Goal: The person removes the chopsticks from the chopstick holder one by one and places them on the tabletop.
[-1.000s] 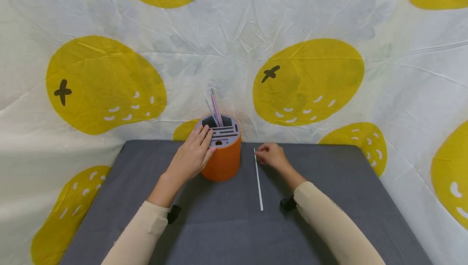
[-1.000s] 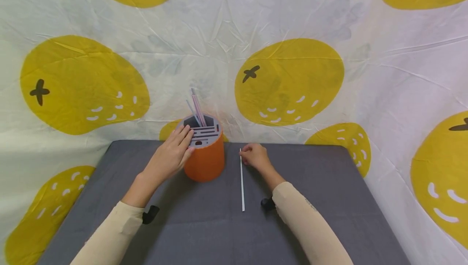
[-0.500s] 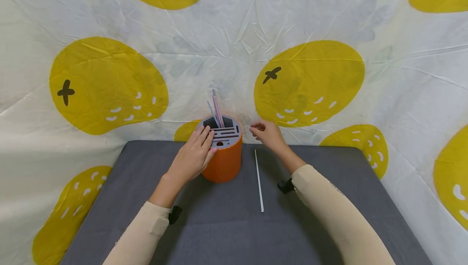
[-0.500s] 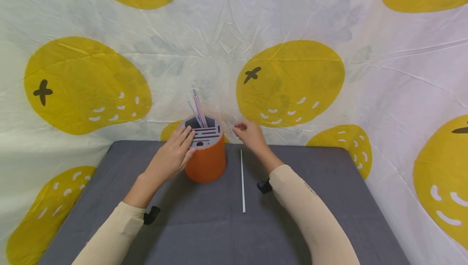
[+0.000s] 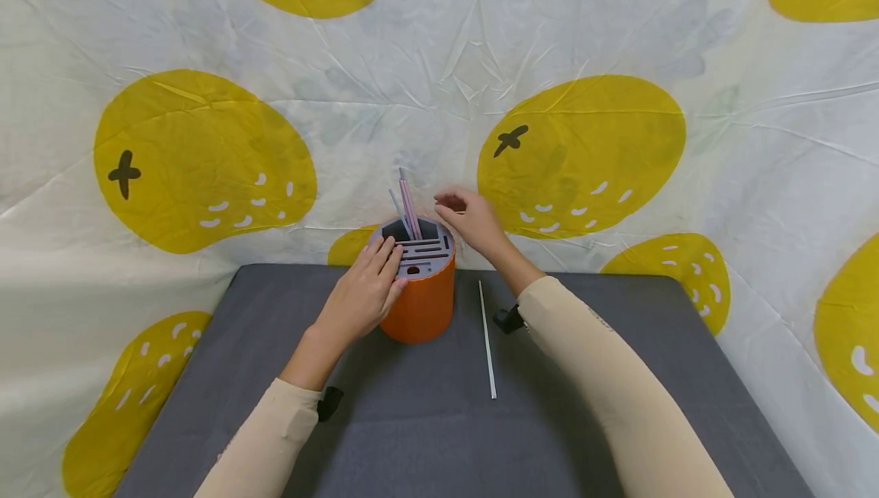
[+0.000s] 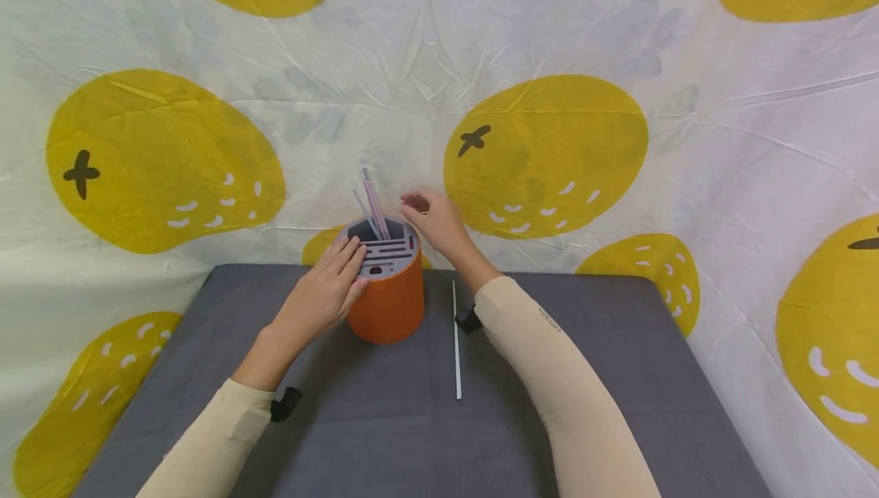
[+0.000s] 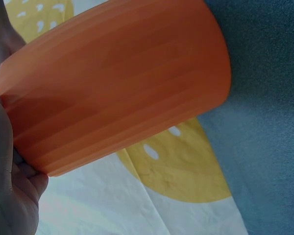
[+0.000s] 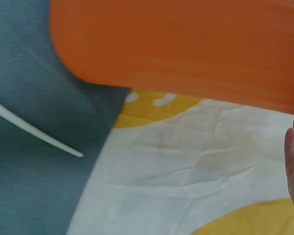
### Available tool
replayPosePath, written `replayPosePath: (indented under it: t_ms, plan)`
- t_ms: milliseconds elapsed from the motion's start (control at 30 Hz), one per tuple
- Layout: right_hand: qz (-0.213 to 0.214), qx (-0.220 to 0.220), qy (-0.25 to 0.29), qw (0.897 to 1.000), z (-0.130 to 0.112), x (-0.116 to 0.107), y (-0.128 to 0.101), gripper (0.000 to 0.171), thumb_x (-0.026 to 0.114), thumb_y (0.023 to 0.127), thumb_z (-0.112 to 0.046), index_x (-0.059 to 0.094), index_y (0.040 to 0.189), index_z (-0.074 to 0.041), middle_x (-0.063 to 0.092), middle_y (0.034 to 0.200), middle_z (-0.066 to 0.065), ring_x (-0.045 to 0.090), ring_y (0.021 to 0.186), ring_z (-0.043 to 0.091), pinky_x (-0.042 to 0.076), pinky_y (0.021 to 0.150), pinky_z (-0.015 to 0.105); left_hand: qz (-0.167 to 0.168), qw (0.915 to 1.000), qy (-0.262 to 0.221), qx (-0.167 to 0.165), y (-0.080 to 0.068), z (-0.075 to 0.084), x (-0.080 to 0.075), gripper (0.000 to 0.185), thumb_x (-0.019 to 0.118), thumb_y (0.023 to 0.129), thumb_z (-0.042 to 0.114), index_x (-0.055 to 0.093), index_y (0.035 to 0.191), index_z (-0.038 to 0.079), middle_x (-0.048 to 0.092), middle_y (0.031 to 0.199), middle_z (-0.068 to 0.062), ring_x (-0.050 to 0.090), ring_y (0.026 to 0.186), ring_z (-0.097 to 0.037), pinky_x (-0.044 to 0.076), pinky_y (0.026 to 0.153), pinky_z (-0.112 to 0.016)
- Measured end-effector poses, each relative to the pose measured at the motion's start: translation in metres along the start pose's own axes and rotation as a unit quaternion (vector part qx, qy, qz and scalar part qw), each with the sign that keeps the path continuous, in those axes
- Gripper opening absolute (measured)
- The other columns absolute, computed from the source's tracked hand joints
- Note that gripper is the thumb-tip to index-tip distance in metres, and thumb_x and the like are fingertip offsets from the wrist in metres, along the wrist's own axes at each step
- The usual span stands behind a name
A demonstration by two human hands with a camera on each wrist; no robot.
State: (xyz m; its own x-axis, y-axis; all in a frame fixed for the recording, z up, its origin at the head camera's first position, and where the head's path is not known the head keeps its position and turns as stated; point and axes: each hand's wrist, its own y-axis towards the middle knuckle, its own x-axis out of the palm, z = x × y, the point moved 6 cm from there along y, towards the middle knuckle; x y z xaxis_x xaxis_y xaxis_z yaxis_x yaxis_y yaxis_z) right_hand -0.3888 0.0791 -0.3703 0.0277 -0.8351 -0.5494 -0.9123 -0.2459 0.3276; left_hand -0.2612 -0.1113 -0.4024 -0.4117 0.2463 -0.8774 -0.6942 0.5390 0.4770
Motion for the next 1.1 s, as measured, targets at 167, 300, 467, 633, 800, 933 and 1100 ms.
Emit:
replayPosePath:
  t_ms: [167, 300, 467, 633, 800, 933, 1100]
  plan:
    - [-0.026, -0.005, 0.012, 1.0, -0.012, 0.009, 0.012, 0.031, 0.071, 0.1, -0.019, 0.071, 0.129, -0.008, 0.073, 0.124, 0.009, 0.069, 0.114, 0.027, 0.056, 0.102, 0.042, 0.005, 1.0, -0.003, 0.0, 0.0, 0.0, 0.0, 0.057, 0.057, 0.106, 0.03, 0.049, 0.15, -0.006, 0.049, 0.155, -0.026, 0.044, 0.147, -0.043, 0.035, 0.123, -0.053]
    - [-0.043, -0.001, 0.008, 0.999, -0.016, 0.016, 0.02, 0.032, 0.069, 0.101, -0.018, 0.07, 0.132, -0.01, 0.073, 0.126, 0.009, 0.069, 0.115, 0.025, 0.057, 0.102, 0.038, 0.008, 1.0, -0.001, 0.001, 0.001, 0.0, -0.001, 0.056, 0.057, 0.106, 0.03, 0.05, 0.149, -0.006, 0.049, 0.154, -0.026, 0.045, 0.146, -0.043, 0.036, 0.122, -0.054]
    - [-0.046, -0.001, 0.001, 0.999, -0.02, 0.021, 0.026, 0.03, 0.068, 0.102, -0.02, 0.071, 0.13, -0.011, 0.074, 0.123, 0.008, 0.069, 0.114, 0.022, 0.056, 0.101, 0.036, 0.002, 1.0, 0.0, 0.001, 0.001, 0.0, 0.0, 0.056, 0.056, 0.107, 0.03, 0.05, 0.149, -0.006, 0.048, 0.155, -0.026, 0.044, 0.147, -0.042, 0.035, 0.122, -0.053]
    - [-0.049, 0.002, -0.003, 0.999, -0.025, 0.025, 0.026, 0.025, 0.068, 0.102, -0.02, 0.072, 0.125, -0.009, 0.074, 0.12, 0.009, 0.069, 0.112, 0.024, 0.057, 0.101, 0.038, 0.005, 1.0, 0.004, 0.006, 0.0, 0.0, -0.001, 0.056, 0.057, 0.106, 0.03, 0.05, 0.149, -0.007, 0.049, 0.154, -0.027, 0.045, 0.146, -0.043, 0.036, 0.122, -0.054]
    - [-0.047, 0.003, -0.006, 0.999, -0.025, 0.029, 0.026, 0.024, 0.068, 0.102, -0.021, 0.072, 0.122, -0.008, 0.074, 0.118, 0.009, 0.069, 0.11, 0.024, 0.057, 0.099, 0.038, 0.011, 0.9999, 0.001, 0.006, -0.001, 0.001, -0.001, 0.057, 0.058, 0.106, 0.029, 0.05, 0.149, -0.007, 0.049, 0.154, -0.027, 0.045, 0.146, -0.043, 0.036, 0.122, -0.053]
    - [-0.044, 0.003, -0.01, 0.999, -0.026, 0.03, 0.025, 0.023, 0.069, 0.101, -0.021, 0.072, 0.119, -0.008, 0.074, 0.115, 0.009, 0.069, 0.108, 0.024, 0.057, 0.098, 0.038, 0.014, 0.9999, -0.003, 0.008, -0.001, 0.001, -0.002, 0.057, 0.055, 0.107, 0.031, 0.05, 0.149, -0.007, 0.049, 0.154, -0.027, 0.044, 0.146, -0.043, 0.035, 0.122, -0.053]
    - [-0.034, 0.008, -0.001, 0.999, -0.028, 0.028, 0.024, 0.019, 0.07, 0.101, -0.02, 0.071, 0.114, -0.007, 0.073, 0.111, 0.01, 0.069, 0.104, 0.025, 0.058, 0.094, 0.039, 0.014, 0.9998, 0.0, 0.01, -0.001, 0.001, -0.002, 0.057, 0.054, 0.107, 0.032, 0.049, 0.149, -0.007, 0.049, 0.154, -0.027, 0.044, 0.146, -0.043, 0.036, 0.122, -0.054]
